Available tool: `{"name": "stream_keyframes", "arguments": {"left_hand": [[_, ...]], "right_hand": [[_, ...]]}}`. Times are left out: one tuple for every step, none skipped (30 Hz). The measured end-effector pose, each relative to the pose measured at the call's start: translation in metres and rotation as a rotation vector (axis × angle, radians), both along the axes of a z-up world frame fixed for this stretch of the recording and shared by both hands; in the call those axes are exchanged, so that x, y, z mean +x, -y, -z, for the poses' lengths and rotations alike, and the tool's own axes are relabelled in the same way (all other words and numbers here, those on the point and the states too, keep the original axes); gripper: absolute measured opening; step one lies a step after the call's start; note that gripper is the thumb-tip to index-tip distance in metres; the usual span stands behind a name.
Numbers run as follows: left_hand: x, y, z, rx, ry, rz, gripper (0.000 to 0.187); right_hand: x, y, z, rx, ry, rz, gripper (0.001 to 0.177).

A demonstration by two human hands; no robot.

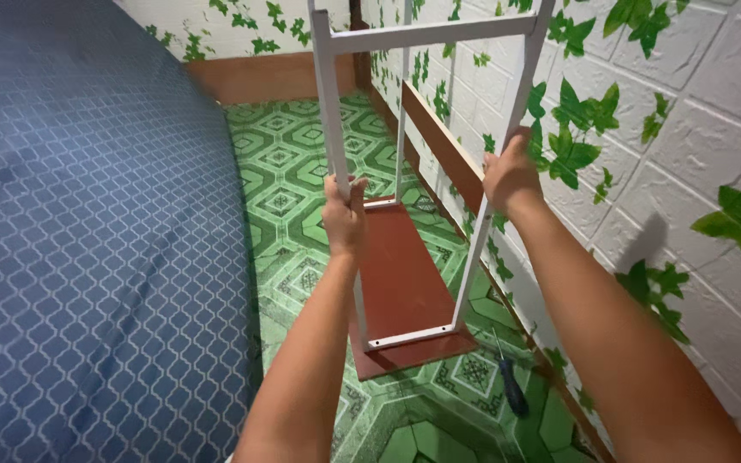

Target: The person uses a screwdriver to tighten a screw on a white metal frame, then lifts and repositions the frame. A reddish-brown rectangular board is placed on the floor and the frame is set over it, preparing for further assembly.

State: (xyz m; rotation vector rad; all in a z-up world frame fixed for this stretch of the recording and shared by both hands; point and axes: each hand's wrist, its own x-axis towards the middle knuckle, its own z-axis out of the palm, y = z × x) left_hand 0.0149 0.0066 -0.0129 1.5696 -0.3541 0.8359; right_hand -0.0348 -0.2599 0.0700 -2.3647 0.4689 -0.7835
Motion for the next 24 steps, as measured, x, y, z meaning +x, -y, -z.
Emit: {"name": "stream_keyframes", "arguments": {"left_hand": [[0.003, -0.002, -0.002, 0.013, 0.030, -0.025, 0.036], [0.004, 0.000, -0.002, 0.025, 0.053, -0.044, 0.036], [0.004, 0.001, -0.002, 0.038, 0.076, -0.063, 0.035], [0.005, 0.003, -0.003, 0.017, 0.068, -0.055, 0.036], [0.005, 0.004, -0.003, -0.004, 0.060, -0.046, 0.036], [0.003, 0.003, -0.003, -0.021, 0.050, -0.040, 0.036], [0.002, 0.003, -0.002, -0.016, 0.026, -0.037, 0.036], [0.002, 0.003, -0.004, -0.014, 0.005, -0.034, 0.035], [0.002, 0.003, -0.004, -0.012, -0.015, -0.032, 0.034], [0.002, 0.004, -0.004, -0.008, -0.026, -0.030, 0.034], [0.002, 0.004, -0.004, -0.004, -0.038, -0.029, 0.034], [0.002, 0.004, -0.004, 0.000, -0.050, -0.030, 0.034], [0.003, 0.003, -0.003, -0.005, -0.027, -0.035, 0.034], [0.004, 0.000, -0.002, -0.010, -0.005, -0.042, 0.034], [0.004, -0.003, -0.001, -0.014, 0.016, -0.050, 0.033], [0.006, -0.005, -0.001, -0.022, 0.057, -0.055, 0.033], [0.008, -0.009, -0.001, -0.031, 0.099, -0.059, 0.033], [0.010, -0.012, -0.003, -0.043, 0.142, -0.063, 0.033], [0.012, -0.013, -0.005, -0.060, 0.095, -0.045, 0.033], [0.013, -0.017, -0.004, -0.069, 0.040, -0.029, 0.032], [0.013, -0.020, -0.004, -0.078, -0.015, -0.013, 0.032], [0.014, -0.022, -0.004, -0.070, 0.003, -0.006, 0.032], [0.015, -0.023, -0.004, -0.063, 0.020, 0.001, 0.032], [0.016, -0.022, -0.004, -0.057, 0.036, 0.011, 0.032]], "right_hand": [[0.000, -0.001, 0.002, 0.026, 0.042, -0.019, 0.052], [-0.001, 0.001, 0.006, 0.052, 0.078, -0.031, 0.055], [-0.001, 0.003, 0.010, 0.030, 0.026, -0.017, 0.055], [0.000, 0.003, 0.012, 0.003, -0.020, -0.004, 0.054], [0.002, 0.003, 0.015, -0.024, -0.067, 0.010, 0.054], [0.002, 0.001, 0.022, -0.001, -0.095, 0.009, 0.055], [0.000, -0.002, 0.031, 0.021, -0.123, 0.009, 0.057], [-0.002, -0.003, 0.038, 0.040, -0.148, 0.008, 0.059], [-0.004, -0.003, 0.044, 0.029, -0.143, 0.011, 0.060], [-0.006, -0.004, 0.051, 0.018, -0.141, 0.012, 0.061], [-0.007, -0.004, 0.055, 0.008, -0.138, 0.014, 0.063], [-0.006, -0.004, 0.056, -0.011, -0.146, 0.018, 0.060], [-0.004, -0.004, 0.056, -0.029, -0.153, 0.021, 0.057], [-0.003, -0.007, 0.056, -0.047, -0.162, 0.020, 0.054], [-0.001, -0.010, 0.055, -0.072, -0.159, 0.008, 0.053], [0.004, -0.010, 0.052, -0.098, -0.153, -0.004, 0.051], [0.008, -0.011, 0.049, -0.124, -0.146, -0.017, 0.050], [0.013, -0.013, 0.045, -0.130, -0.151, -0.021, 0.049], [0.018, -0.016, 0.041, -0.137, -0.156, -0.024, 0.049], [0.021, -0.019, 0.043, -0.136, -0.170, -0.030, 0.049], [0.023, -0.020, 0.044, -0.140, -0.182, -0.031, 0.051], [0.026, -0.019, 0.043, -0.143, -0.192, -0.029, 0.053], [0.028, -0.018, 0.043, -0.146, -0.202, -0.027, 0.056], [0.030, -0.016, 0.044, -0.143, -0.203, -0.026, 0.057]]}}
